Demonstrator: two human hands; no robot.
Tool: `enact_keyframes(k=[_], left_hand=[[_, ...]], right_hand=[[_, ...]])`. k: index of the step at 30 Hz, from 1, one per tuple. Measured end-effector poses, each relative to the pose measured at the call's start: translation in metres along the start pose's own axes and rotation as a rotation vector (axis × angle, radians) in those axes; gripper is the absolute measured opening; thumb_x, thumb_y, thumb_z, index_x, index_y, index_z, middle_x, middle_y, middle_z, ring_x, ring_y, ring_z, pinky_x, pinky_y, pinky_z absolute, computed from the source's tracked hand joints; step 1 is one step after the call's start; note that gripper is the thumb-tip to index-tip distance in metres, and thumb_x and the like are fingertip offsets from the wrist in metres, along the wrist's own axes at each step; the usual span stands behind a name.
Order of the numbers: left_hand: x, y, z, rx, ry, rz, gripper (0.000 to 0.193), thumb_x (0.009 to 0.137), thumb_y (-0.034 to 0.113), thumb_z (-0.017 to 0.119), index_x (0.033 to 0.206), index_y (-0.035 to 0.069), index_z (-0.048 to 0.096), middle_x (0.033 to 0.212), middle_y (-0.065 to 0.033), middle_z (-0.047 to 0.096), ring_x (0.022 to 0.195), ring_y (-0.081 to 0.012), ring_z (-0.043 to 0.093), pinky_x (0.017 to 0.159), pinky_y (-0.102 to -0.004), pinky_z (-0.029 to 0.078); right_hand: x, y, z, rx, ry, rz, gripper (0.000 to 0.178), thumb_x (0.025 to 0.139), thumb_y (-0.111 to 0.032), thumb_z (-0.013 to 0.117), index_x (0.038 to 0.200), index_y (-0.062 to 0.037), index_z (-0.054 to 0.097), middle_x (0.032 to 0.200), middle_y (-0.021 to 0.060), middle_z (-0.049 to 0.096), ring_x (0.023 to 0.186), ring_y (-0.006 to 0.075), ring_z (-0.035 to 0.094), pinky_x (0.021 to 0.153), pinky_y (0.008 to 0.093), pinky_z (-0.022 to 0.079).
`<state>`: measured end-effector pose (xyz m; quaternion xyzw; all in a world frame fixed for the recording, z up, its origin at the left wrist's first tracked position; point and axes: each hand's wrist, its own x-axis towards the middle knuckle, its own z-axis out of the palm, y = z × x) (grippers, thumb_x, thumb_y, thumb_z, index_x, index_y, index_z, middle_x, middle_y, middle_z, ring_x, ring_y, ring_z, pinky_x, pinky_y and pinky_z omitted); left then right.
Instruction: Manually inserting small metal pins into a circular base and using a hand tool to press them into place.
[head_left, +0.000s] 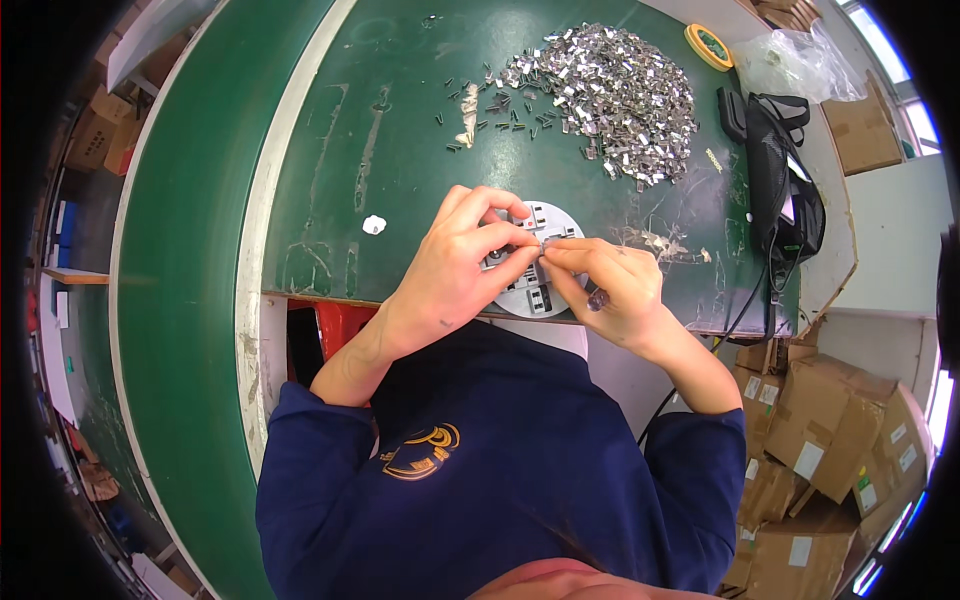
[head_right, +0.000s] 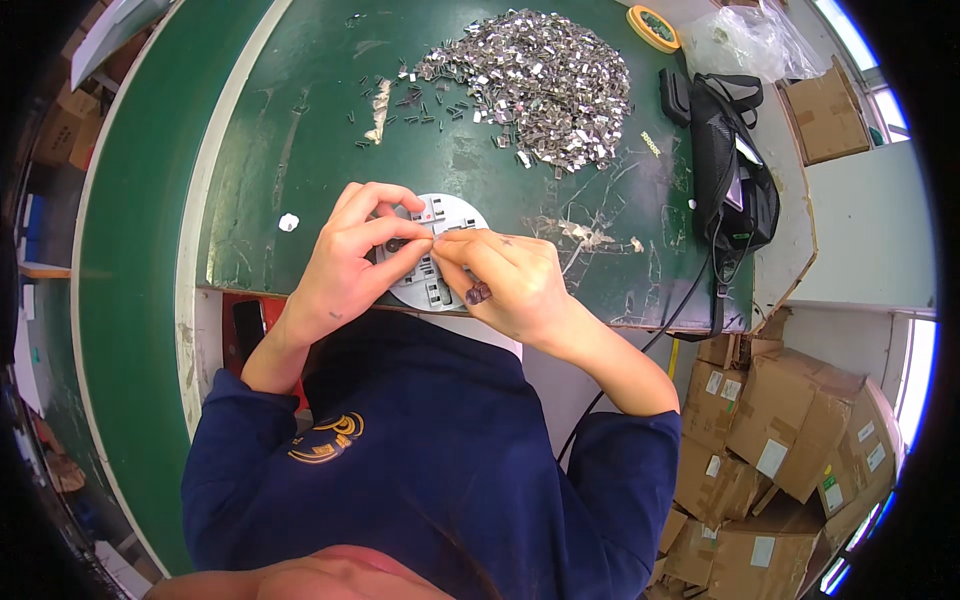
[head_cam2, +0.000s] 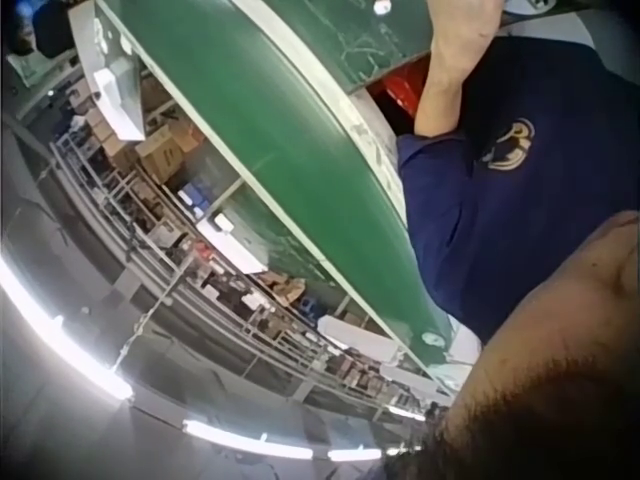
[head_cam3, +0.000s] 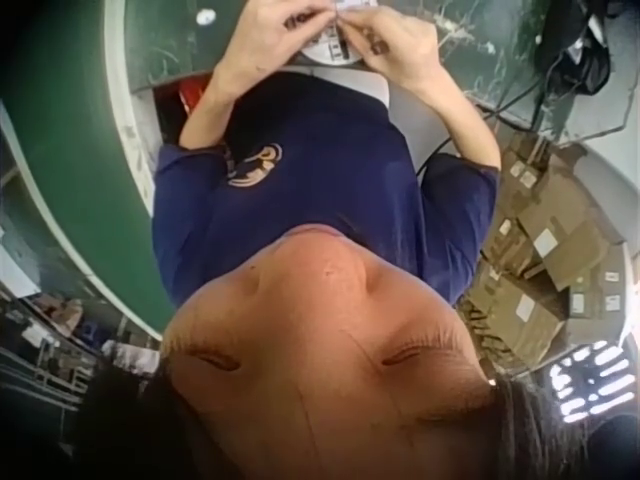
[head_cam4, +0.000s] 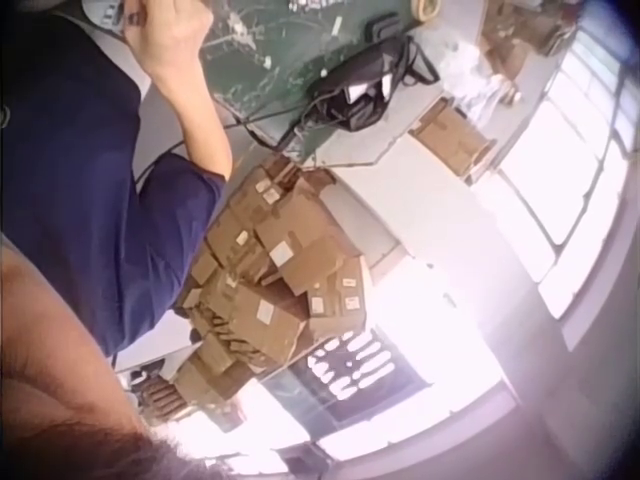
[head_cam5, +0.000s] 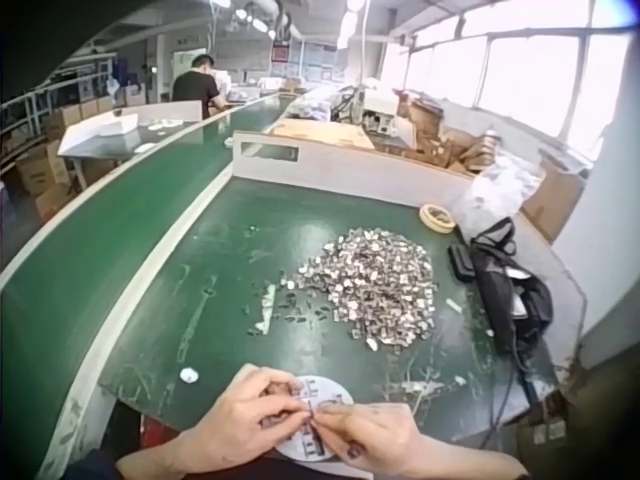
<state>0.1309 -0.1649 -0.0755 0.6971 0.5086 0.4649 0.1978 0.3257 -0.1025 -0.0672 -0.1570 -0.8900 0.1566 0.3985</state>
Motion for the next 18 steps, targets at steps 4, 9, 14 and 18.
enact_keyframes(k=[4, 9, 14, 18], left_hand=[[-0.001, 0.0, -0.001, 0.0, -0.014, -0.005, 0.011, 0.081, 0.004, 0.073, 0.092, 0.003, 0.072, 0.109, -0.0038, 0.063, 0.088, -0.0181, 0.053, 0.074, -0.0303, 0.047], [-0.005, 0.003, -0.004, 0.001, -0.013, -0.039, 0.012, 0.081, 0.004, 0.073, 0.093, 0.004, 0.072, 0.111, -0.0045, 0.062, 0.091, -0.0192, 0.054, 0.075, -0.0311, 0.048], [-0.009, 0.004, -0.006, 0.031, 0.01, -0.033, 0.012, 0.081, 0.004, 0.073, 0.092, 0.004, 0.072, 0.112, -0.0054, 0.062, 0.096, -0.0208, 0.056, 0.077, -0.0313, 0.049], [-0.013, 0.004, -0.007, 0.024, 0.035, -0.036, 0.012, 0.079, 0.003, 0.074, 0.091, 0.003, 0.072, 0.111, -0.0065, 0.062, 0.101, -0.0218, 0.058, 0.079, -0.0316, 0.051]], right_hand=[[0.003, -0.005, -0.005, 0.05, -0.072, 0.141, 0.017, 0.076, 0.002, 0.076, 0.09, -0.0018, 0.067, 0.089, 0.0095, 0.072, 0.068, 0.0215, 0.07, 0.055, 0.0291, 0.053], [0.024, -0.008, -0.023, 0.14, -0.246, 0.32, 0.014, 0.08, -0.001, 0.074, 0.091, -0.0021, 0.066, 0.091, 0.0093, 0.067, 0.074, 0.0262, 0.068, 0.062, 0.0343, 0.054], [0.036, -0.002, -0.027, 0.207, -0.382, 0.391, 0.012, 0.081, -0.004, 0.072, 0.09, -0.0019, 0.065, 0.091, 0.0097, 0.064, 0.076, 0.0279, 0.066, 0.066, 0.0368, 0.053], [0.038, 0.004, -0.024, 0.223, -0.445, 0.353, 0.011, 0.082, -0.006, 0.072, 0.089, -0.0017, 0.064, 0.09, 0.0103, 0.063, 0.075, 0.0298, 0.065, 0.065, 0.0375, 0.052]])
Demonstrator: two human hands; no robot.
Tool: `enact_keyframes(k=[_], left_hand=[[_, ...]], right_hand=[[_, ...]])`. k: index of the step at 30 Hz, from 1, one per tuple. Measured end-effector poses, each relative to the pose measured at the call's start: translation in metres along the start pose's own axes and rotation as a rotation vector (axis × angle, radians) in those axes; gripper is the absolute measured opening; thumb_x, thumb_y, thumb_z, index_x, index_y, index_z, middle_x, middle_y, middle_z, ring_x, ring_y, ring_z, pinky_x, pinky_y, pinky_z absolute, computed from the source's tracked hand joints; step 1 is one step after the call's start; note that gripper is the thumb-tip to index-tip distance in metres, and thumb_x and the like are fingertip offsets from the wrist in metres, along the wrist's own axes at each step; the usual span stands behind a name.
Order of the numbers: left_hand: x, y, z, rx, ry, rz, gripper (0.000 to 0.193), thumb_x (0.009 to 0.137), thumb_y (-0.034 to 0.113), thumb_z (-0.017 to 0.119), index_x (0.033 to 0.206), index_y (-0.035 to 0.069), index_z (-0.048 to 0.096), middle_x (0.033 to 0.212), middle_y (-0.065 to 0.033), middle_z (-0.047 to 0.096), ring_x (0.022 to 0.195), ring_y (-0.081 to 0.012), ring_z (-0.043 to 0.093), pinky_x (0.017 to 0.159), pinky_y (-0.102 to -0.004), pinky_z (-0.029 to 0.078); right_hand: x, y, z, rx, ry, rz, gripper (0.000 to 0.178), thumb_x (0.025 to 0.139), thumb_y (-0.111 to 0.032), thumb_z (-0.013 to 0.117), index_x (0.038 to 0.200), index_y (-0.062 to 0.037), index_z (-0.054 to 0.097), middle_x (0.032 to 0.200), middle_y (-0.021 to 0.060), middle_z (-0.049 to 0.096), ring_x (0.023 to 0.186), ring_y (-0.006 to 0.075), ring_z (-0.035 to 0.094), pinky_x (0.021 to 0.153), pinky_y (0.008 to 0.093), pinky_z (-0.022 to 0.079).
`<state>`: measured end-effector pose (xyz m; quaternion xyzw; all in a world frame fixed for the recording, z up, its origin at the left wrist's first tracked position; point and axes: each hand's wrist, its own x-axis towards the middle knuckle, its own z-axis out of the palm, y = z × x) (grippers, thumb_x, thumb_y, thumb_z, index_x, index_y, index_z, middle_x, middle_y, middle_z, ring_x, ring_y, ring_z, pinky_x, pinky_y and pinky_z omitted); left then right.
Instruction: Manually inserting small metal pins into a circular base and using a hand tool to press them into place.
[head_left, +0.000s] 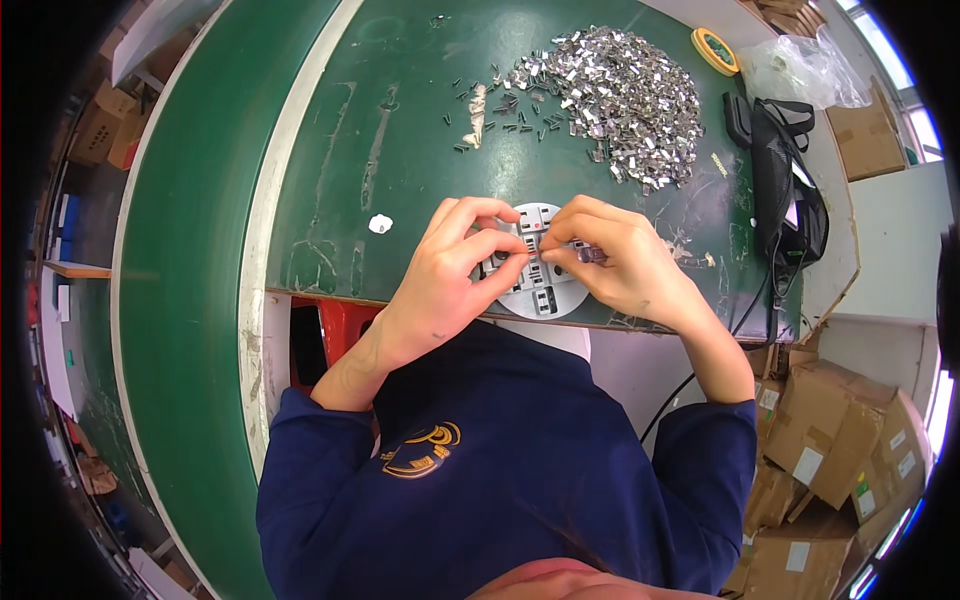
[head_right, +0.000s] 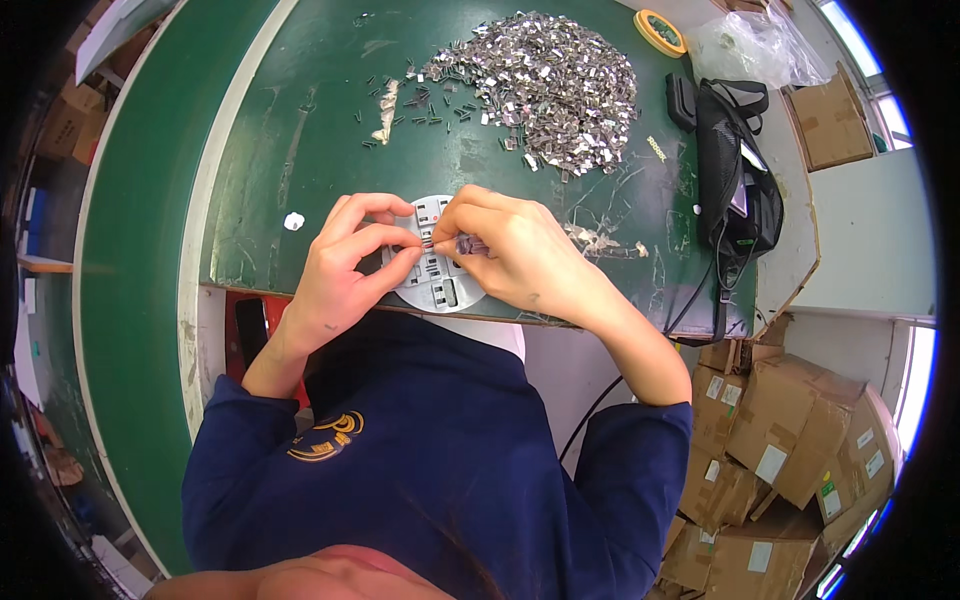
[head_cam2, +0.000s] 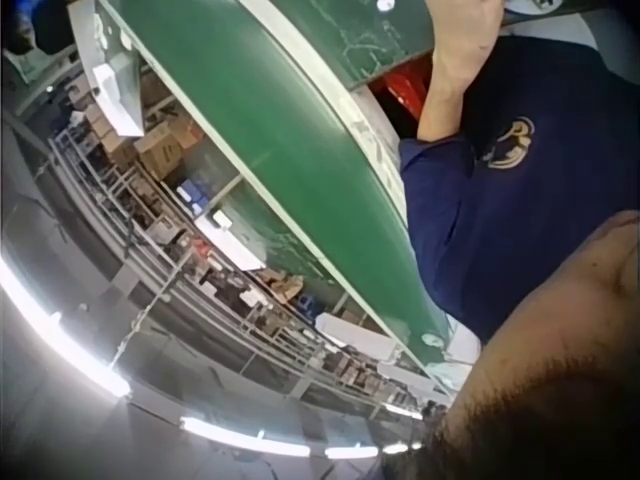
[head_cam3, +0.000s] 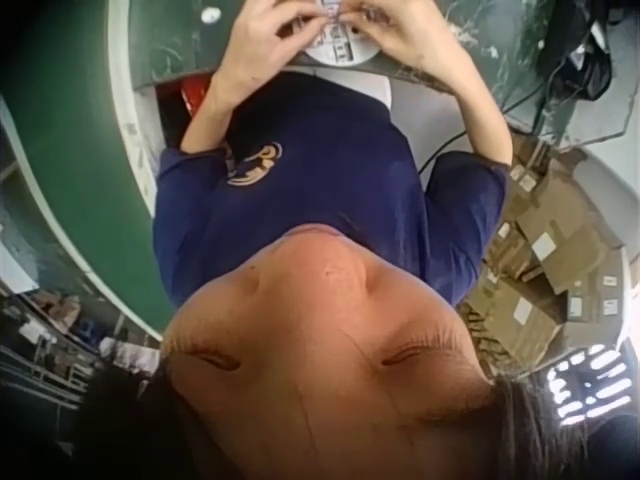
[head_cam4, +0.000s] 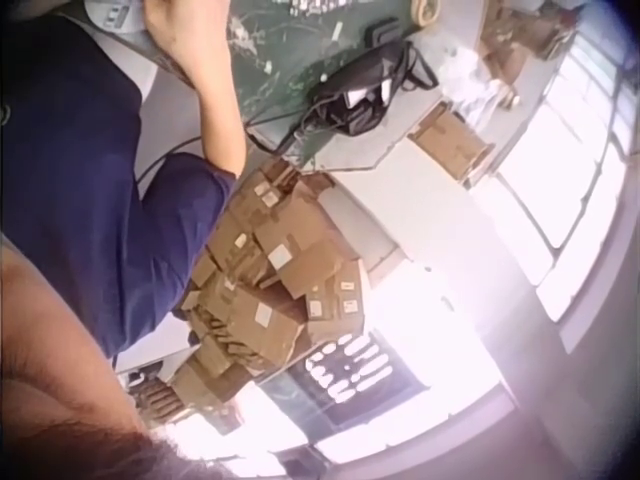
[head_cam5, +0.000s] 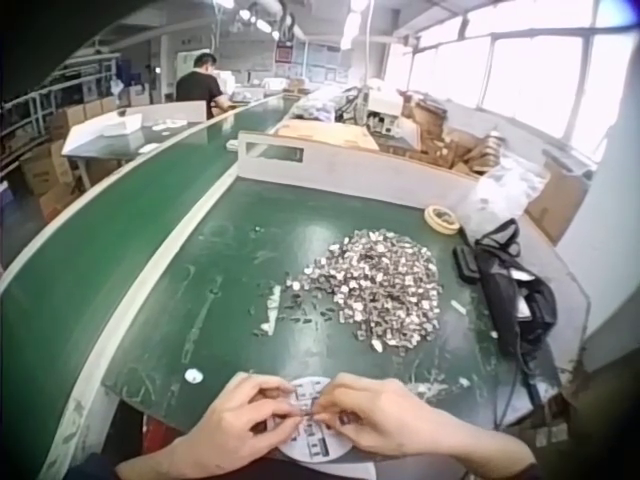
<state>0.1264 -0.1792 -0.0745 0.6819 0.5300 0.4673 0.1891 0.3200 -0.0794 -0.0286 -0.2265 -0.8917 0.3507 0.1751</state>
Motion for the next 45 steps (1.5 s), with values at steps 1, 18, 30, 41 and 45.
enact_keyframes(k=[1, 18, 30, 41, 45], left_hand=[[-0.001, 0.0, 0.0, 0.0, 0.0, -0.001, 0.012, 0.079, 0.003, 0.074, 0.091, 0.003, 0.072, 0.111, -0.0065, 0.062, 0.101, -0.0218, 0.058, 0.079, -0.0316, 0.051], [-0.004, -0.007, 0.006, -0.09, 0.076, -0.066, 0.013, 0.078, -0.001, 0.075, 0.09, 0.0, 0.069, 0.107, -0.0086, 0.063, 0.093, -0.019, 0.064, 0.077, -0.0291, 0.052], [-0.003, -0.004, 0.002, -0.106, 0.038, -0.081, 0.012, 0.078, 0.0, 0.074, 0.089, 0.0, 0.068, 0.103, -0.0093, 0.062, 0.091, -0.0227, 0.063, 0.076, -0.032, 0.053], [0.003, 0.002, -0.009, 0.035, -0.141, 0.053, 0.064, 0.07, 0.022, 0.085, 0.125, 0.004, 0.06, 0.133, -0.0129, 0.053, 0.121, -0.0295, 0.05, 0.101, -0.04, 0.042], [0.002, -0.007, 0.001, 0.043, -0.207, 0.04, 0.087, 0.064, 0.035, 0.088, 0.136, 0.005, 0.048, 0.14, -0.0158, 0.045, 0.13, -0.0363, 0.039, 0.108, -0.0469, 0.035]], right_hand=[[0.001, 0.0, 0.001, -0.003, -0.013, -0.003, 0.011, 0.082, -0.006, 0.071, 0.089, -0.0017, 0.064, 0.09, 0.0105, 0.063, 0.075, 0.0304, 0.065, 0.065, 0.0382, 0.052], [0.031, -0.008, -0.004, -0.156, -0.238, -0.013, 0.014, 0.078, -0.002, 0.069, 0.09, 0.001, 0.064, 0.088, 0.0158, 0.063, 0.077, 0.0363, 0.063, 0.068, 0.0417, 0.05], [0.018, -0.004, 0.007, -0.165, -0.067, -0.151, 0.003, 0.082, -0.001, 0.066, 0.082, 0.0023, 0.065, 0.074, 0.014, 0.06, 0.071, 0.0334, 0.063, 0.064, 0.0393, 0.049], [0.022, -0.023, 0.017, 0.909, 0.343, -0.125, 0.05, 0.104, -0.016, 0.041, 0.056, -0.0065, 0.035, 0.047, 0.0022, 0.034, 0.041, 0.0116, 0.03, 0.041, 0.028, 0.028], [0.024, -0.02, 0.036, 1.017, 0.413, -0.167, 0.052, 0.106, -0.019, 0.037, 0.055, -0.0091, 0.03, 0.047, 0.0026, 0.035, 0.041, 0.0101, 0.026, 0.04, 0.0285, 0.026]])
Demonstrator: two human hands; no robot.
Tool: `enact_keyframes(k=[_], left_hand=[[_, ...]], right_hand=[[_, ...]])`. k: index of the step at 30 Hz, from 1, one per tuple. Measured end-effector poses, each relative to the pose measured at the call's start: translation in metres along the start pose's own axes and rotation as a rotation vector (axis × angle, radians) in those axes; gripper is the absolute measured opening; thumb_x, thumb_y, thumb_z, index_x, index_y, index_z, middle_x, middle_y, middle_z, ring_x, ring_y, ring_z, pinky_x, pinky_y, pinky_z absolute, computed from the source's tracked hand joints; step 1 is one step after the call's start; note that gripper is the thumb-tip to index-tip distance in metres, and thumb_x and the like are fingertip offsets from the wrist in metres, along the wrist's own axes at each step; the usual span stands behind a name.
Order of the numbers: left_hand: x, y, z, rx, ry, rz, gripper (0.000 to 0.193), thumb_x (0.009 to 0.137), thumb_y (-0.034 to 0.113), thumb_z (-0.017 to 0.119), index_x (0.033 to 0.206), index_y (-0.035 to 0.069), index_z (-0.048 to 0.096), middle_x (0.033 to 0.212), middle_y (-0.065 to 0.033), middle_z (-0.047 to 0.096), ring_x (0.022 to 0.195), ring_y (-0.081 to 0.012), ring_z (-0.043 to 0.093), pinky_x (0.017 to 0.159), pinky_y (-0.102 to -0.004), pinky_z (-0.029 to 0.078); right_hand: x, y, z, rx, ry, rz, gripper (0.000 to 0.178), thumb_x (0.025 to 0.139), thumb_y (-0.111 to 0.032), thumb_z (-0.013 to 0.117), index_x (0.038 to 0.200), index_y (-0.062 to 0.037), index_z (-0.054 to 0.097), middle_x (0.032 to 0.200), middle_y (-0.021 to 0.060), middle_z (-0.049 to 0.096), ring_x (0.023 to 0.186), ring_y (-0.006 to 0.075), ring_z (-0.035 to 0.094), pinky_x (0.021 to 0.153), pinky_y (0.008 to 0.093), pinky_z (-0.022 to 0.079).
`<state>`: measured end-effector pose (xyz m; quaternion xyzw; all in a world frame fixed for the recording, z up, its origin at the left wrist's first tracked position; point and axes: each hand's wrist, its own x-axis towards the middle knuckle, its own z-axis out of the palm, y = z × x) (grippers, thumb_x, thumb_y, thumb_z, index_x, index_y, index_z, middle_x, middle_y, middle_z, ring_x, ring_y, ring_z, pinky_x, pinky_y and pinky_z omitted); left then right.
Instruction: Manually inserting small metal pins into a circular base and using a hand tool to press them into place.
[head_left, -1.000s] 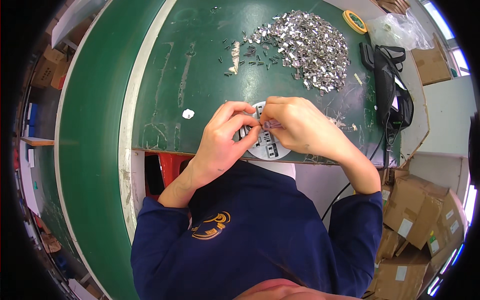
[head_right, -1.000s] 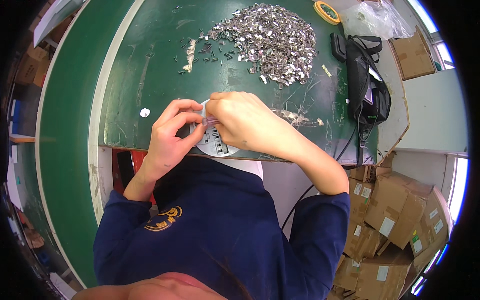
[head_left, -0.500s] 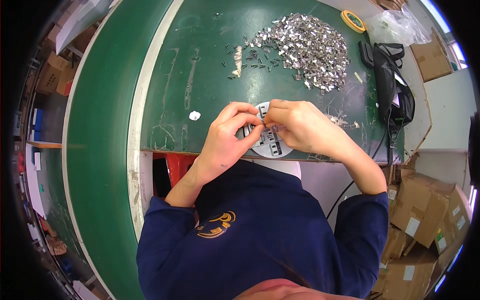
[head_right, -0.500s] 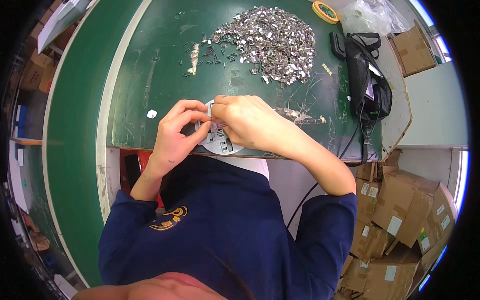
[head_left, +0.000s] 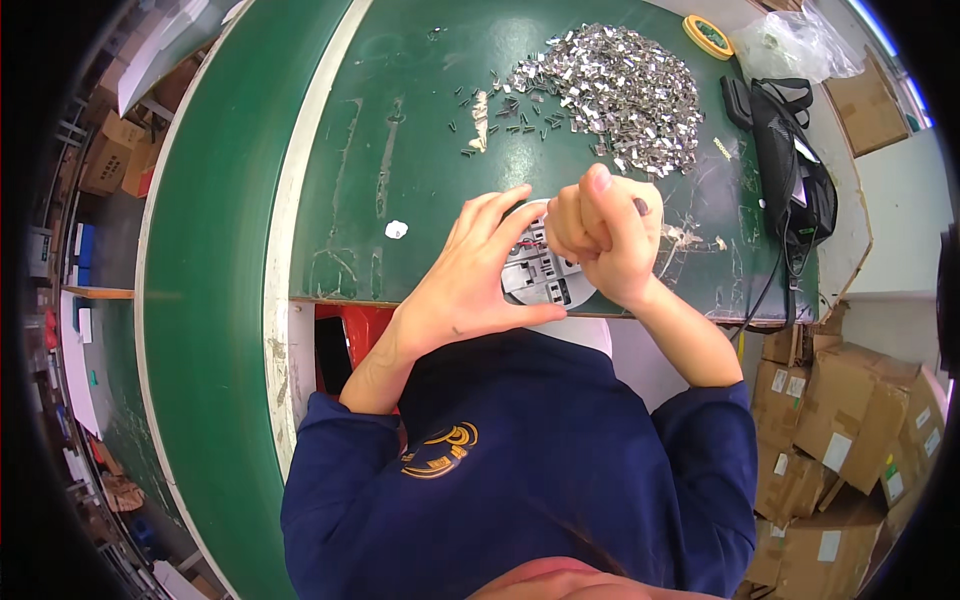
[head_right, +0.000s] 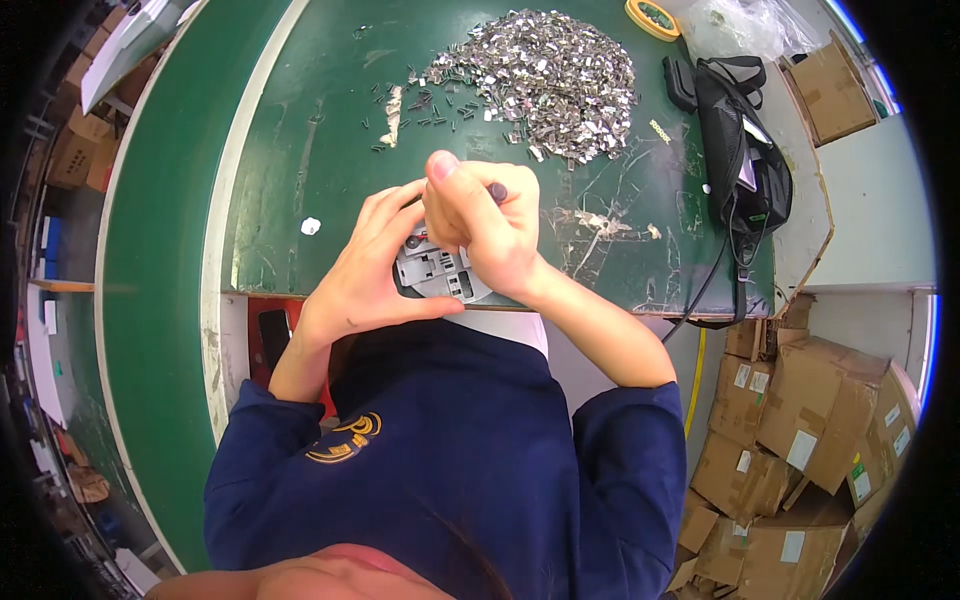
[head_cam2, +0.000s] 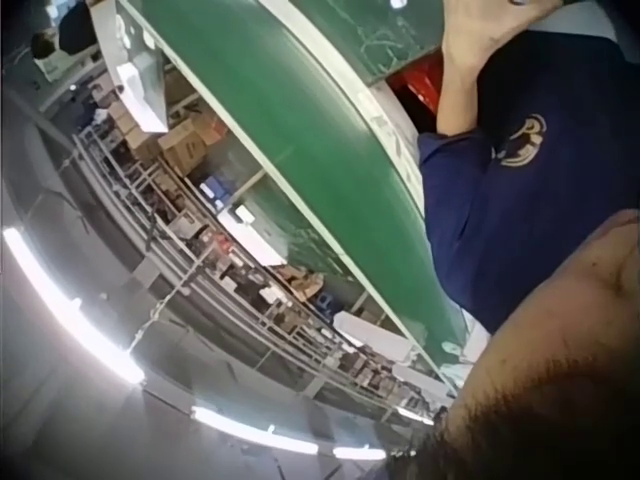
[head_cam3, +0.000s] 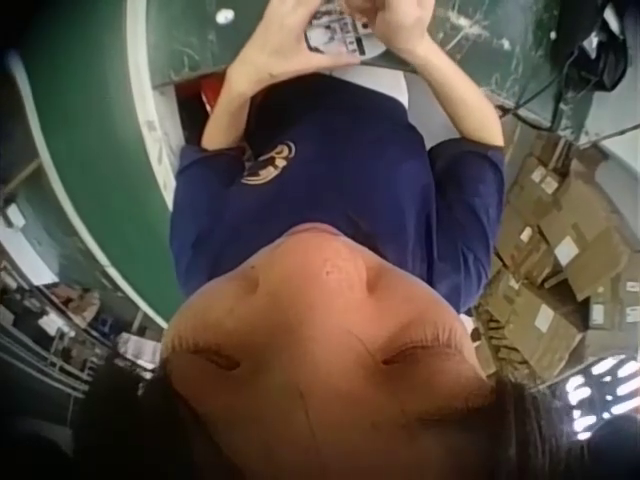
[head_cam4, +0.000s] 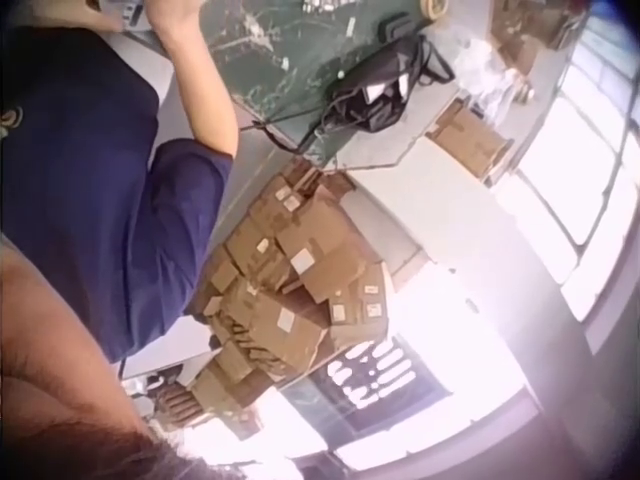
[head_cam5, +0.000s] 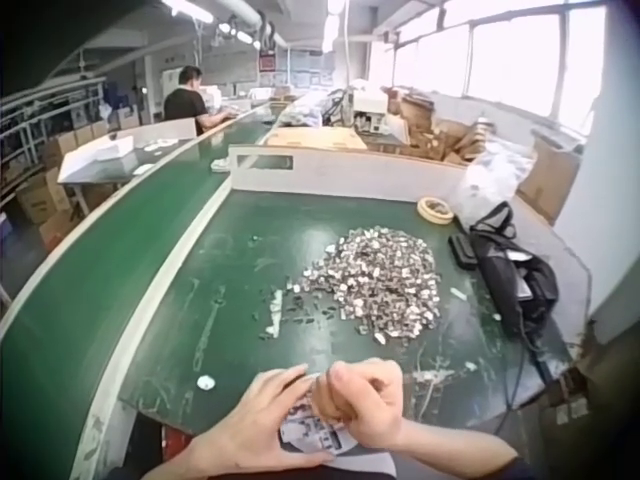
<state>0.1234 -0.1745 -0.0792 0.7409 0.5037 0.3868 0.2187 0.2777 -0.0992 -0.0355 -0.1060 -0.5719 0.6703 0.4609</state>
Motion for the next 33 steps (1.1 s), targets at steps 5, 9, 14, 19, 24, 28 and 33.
enact_keyframes(k=[5, 9, 14, 19, 24, 28, 33], left_hand=[[0.0, -0.003, 0.002, 0.034, -0.036, 0.012, 0.091, 0.064, 0.037, 0.088, 0.138, 0.005, 0.046, 0.141, -0.0164, 0.045, 0.129, -0.0362, 0.04, 0.109, -0.0472, 0.033], [-0.001, -0.002, 0.0, 0.023, -0.053, 0.003, 0.091, 0.064, 0.038, 0.088, 0.137, 0.004, 0.047, 0.141, -0.0168, 0.045, 0.129, -0.0362, 0.041, 0.11, -0.0467, 0.032], [0.0, -0.002, 0.0, 0.018, -0.05, -0.01, 0.091, 0.063, 0.037, 0.088, 0.137, 0.003, 0.047, 0.141, -0.0165, 0.045, 0.129, -0.036, 0.041, 0.108, -0.046, 0.034], [0.0, 0.001, -0.002, -0.079, 0.063, 0.011, 0.072, 0.068, 0.028, 0.086, 0.128, 0.002, 0.056, 0.135, -0.0147, 0.05, 0.125, -0.0339, 0.045, 0.103, -0.0425, 0.04], [0.002, 0.002, 0.0, -0.084, 0.167, -0.015, 0.04, 0.074, 0.01, 0.08, 0.111, 0.004, 0.066, 0.119, -0.0096, 0.061, 0.113, -0.0292, 0.054, 0.096, -0.0386, 0.044], [0.009, 0.006, 0.003, 0.024, 0.177, 0.04, 0.016, 0.078, 0.002, 0.074, 0.093, 0.003, 0.066, 0.102, -0.0076, 0.063, 0.099, -0.0268, 0.059, 0.083, -0.036, 0.049], [0.005, 0.013, 0.011, 0.066, 0.246, 0.044, 0.012, 0.079, 0.0, 0.071, 0.088, 0.002, 0.063, 0.094, -0.0081, 0.062, 0.085, -0.0271, 0.061, 0.074, -0.0358, 0.05]], right_hand=[[-0.009, 0.017, 0.004, -0.067, 0.096, -0.116, 0.048, 0.103, -0.01, 0.043, 0.055, -0.0046, 0.04, 0.047, 0.0007, 0.041, 0.041, 0.0086, 0.032, 0.041, 0.0282, 0.027], [-0.013, 0.021, 0.004, -0.167, 0.098, -0.175, 0.047, 0.102, -0.006, 0.046, 0.055, -0.0024, 0.045, 0.047, -0.0006, 0.044, 0.041, 0.0073, 0.034, 0.041, 0.0281, 0.026], [-0.005, 0.016, 0.0, -0.088, 0.05, -0.05, 0.044, 0.101, -0.007, 0.048, 0.058, -0.0032, 0.044, 0.049, -0.0002, 0.044, 0.044, 0.0066, 0.036, 0.042, 0.0266, 0.027], [-0.002, 0.009, -0.007, 0.053, -0.007, 0.007, 0.039, 0.101, -0.011, 0.049, 0.063, -0.0039, 0.043, 0.055, 0.002, 0.045, 0.047, 0.007, 0.037, 0.045, 0.0253, 0.029], [0.004, -0.001, -0.006, 0.093, 0.059, -0.059, 0.035, 0.101, -0.015, 0.048, 0.068, -0.0041, 0.042, 0.06, 0.0049, 0.046, 0.048, 0.0086, 0.039, 0.046, 0.025, 0.034], [0.005, 0.002, -0.009, 0.053, 0.109, -0.059, 0.036, 0.102, -0.015, 0.048, 0.068, -0.0036, 0.043, 0.061, 0.0057, 0.047, 0.047, 0.0096, 0.039, 0.046, 0.0252, 0.035], [0.002, 0.006, -0.011, 0.058, 0.155, -0.092, 0.037, 0.102, -0.015, 0.047, 0.067, -0.0037, 0.043, 0.059, 0.0052, 0.046, 0.046, 0.0097, 0.04, 0.045, 0.0256, 0.036]])
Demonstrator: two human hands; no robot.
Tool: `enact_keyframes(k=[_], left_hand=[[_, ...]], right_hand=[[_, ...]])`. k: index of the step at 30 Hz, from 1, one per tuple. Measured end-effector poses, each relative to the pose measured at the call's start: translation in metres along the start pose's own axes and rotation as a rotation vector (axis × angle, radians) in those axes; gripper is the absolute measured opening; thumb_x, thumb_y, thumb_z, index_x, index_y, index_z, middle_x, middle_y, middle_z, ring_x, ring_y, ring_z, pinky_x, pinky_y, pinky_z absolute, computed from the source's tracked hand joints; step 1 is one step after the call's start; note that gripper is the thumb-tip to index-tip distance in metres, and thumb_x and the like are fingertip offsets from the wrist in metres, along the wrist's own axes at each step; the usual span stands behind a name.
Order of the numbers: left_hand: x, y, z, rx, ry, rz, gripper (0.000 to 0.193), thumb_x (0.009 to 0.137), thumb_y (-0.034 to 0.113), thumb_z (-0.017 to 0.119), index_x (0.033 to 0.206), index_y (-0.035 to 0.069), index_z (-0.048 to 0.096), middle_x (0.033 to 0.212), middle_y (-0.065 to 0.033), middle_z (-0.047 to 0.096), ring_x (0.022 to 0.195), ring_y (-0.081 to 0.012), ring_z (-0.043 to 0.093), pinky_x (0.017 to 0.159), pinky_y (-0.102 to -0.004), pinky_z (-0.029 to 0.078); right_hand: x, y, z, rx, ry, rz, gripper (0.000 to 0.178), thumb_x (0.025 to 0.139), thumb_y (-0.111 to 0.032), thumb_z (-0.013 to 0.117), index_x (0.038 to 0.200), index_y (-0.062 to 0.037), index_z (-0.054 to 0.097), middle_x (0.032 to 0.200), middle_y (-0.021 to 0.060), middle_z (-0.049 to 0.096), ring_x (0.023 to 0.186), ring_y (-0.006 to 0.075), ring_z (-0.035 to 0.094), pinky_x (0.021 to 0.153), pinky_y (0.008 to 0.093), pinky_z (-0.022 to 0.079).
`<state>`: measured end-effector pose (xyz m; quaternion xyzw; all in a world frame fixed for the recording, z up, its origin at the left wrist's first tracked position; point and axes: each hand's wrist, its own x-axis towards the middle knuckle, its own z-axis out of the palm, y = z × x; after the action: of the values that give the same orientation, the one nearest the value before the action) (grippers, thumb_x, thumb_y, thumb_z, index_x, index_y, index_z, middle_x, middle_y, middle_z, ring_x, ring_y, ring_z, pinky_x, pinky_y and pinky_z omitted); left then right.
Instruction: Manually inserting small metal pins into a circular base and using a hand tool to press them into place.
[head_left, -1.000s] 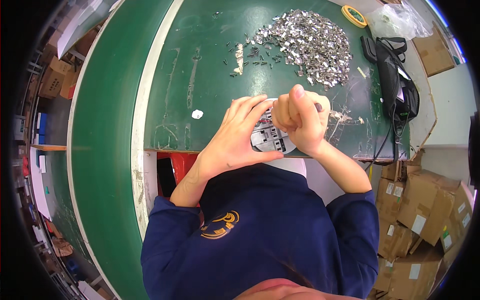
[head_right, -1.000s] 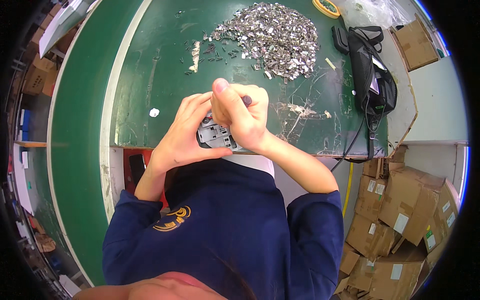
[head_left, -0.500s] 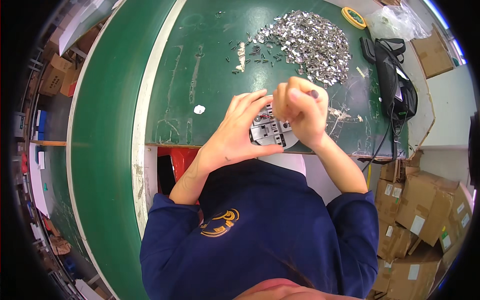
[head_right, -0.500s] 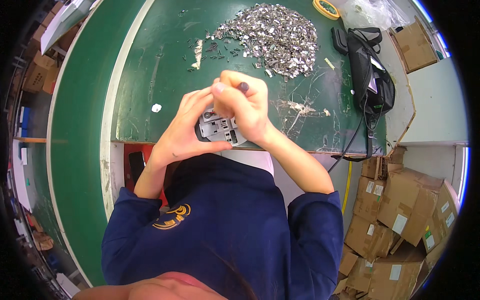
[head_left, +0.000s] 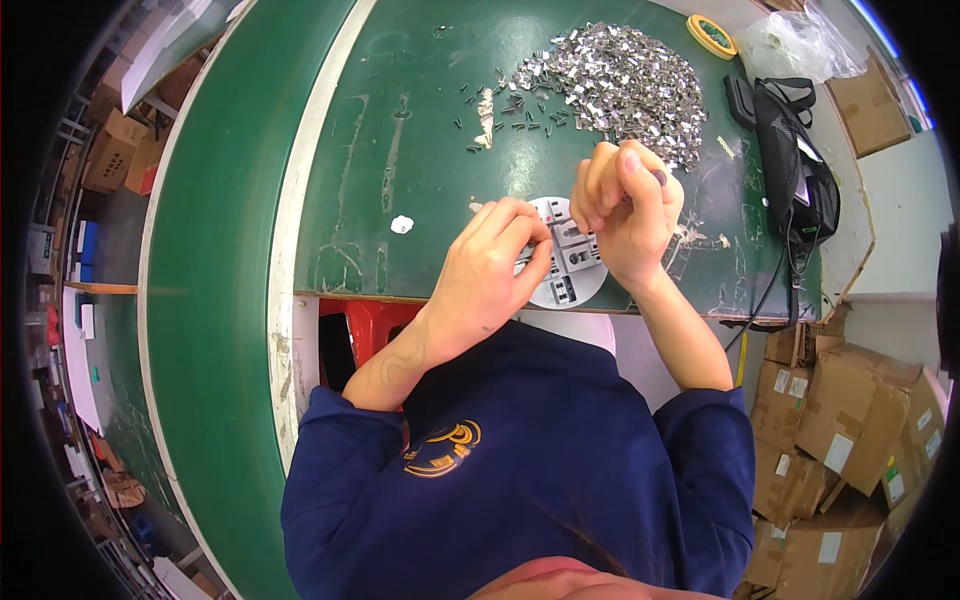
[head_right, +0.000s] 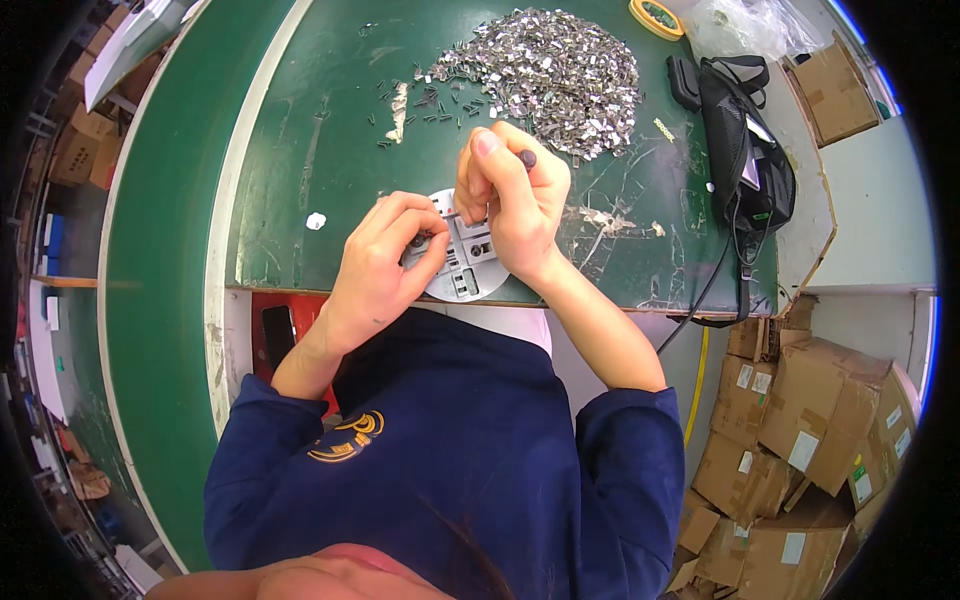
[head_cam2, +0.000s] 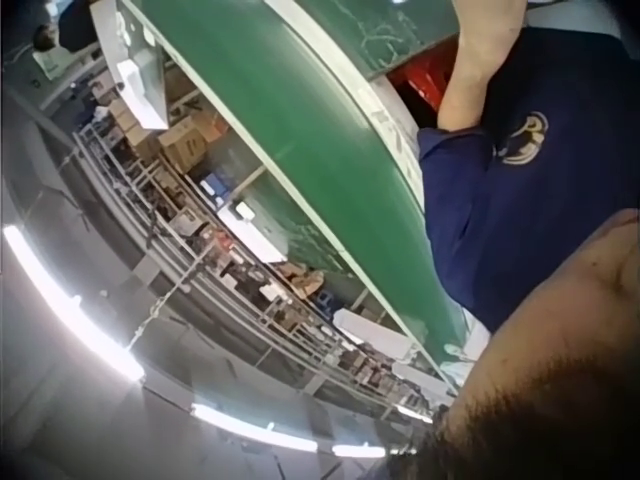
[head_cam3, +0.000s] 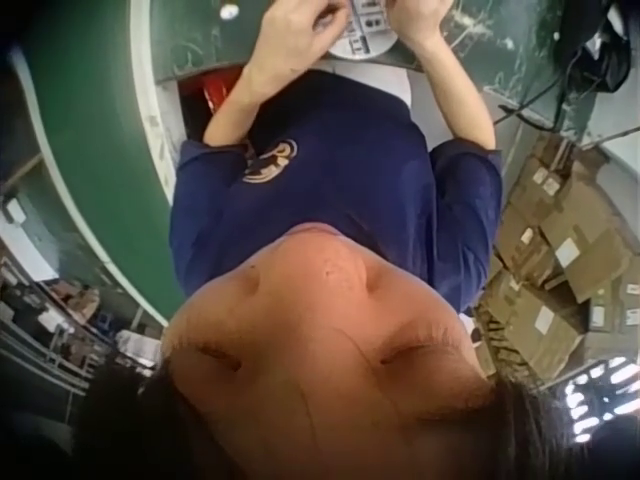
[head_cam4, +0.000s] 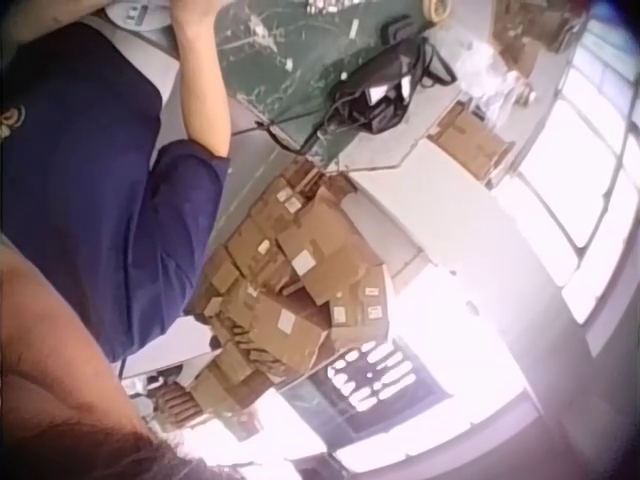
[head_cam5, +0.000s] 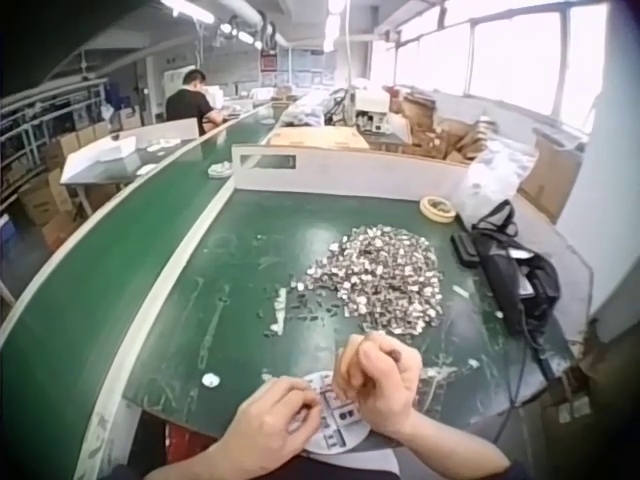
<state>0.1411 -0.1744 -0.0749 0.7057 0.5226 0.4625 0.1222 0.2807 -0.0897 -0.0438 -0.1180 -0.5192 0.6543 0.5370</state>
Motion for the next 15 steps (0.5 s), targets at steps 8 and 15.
enact_keyframes(k=[8, 15], left_hand=[[-0.003, 0.016, 0.01, 0.122, 0.091, -0.043, 0.01, 0.08, -0.001, 0.069, 0.087, 0.002, 0.063, 0.092, -0.0091, 0.063, 0.076, -0.0281, 0.062, 0.068, -0.0362, 0.051], [-0.002, 0.015, 0.008, 0.182, 0.096, -0.015, 0.009, 0.08, -0.003, 0.069, 0.088, 0.0, 0.067, 0.093, -0.0092, 0.066, 0.078, -0.0263, 0.065, 0.067, -0.0343, 0.052]], right_hand=[[-0.003, -0.001, 0.009, -0.07, 0.064, -0.108, 0.04, 0.104, -0.014, 0.043, 0.065, -0.0048, 0.041, 0.052, 0.0028, 0.04, 0.041, 0.0091, 0.037, 0.041, 0.0259, 0.033], [-0.002, -0.002, 0.014, -0.03, 0.032, -0.082, 0.042, 0.105, -0.017, 0.042, 0.064, -0.0067, 0.037, 0.05, 0.002, 0.037, 0.039, 0.0081, 0.031, 0.038, 0.0259, 0.026]])
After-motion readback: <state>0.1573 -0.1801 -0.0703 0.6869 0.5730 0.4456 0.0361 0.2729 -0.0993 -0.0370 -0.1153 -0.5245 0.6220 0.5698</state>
